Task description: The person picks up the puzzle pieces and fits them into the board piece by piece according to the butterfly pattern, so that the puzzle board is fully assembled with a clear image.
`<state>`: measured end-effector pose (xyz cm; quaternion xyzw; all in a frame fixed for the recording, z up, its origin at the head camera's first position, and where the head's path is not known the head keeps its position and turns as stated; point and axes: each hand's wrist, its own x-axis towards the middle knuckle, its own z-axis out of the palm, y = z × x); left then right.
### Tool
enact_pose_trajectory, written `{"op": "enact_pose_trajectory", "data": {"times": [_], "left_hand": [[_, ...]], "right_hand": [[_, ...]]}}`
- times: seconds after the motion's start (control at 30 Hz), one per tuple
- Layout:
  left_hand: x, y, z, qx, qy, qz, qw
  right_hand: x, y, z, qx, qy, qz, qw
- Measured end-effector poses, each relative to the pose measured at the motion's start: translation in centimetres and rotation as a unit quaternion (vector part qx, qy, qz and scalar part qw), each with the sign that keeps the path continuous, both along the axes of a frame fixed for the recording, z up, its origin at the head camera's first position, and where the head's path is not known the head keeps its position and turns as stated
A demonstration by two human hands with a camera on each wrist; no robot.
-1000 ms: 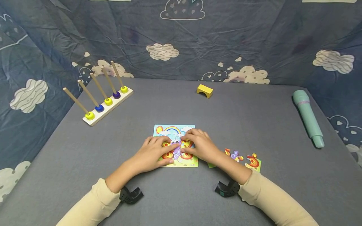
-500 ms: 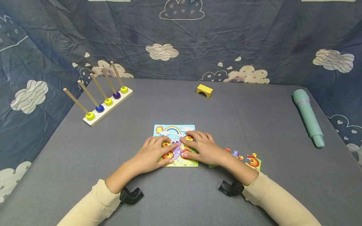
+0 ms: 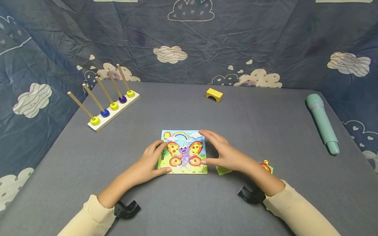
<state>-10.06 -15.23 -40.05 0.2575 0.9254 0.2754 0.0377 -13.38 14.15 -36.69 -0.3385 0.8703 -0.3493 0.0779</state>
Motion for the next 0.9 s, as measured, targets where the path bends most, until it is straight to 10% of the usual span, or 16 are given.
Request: {"op": "enact_pose_trajectory", "data": {"times": [0.37,0.9], "left_hand": [[0.3,-1.5,-0.4,-0.002,0.028,0.004,0.9996],[0.2,-1.8,-0.1,-0.004,0.005,-0.003,1.0000]], "right_hand": [[2.2,3.5,0.5,-0.055,0.018,-0.042,0.9974],[3.3,6.2,-1.5,0.031,-0.013,-0.036,0.9988]]}}
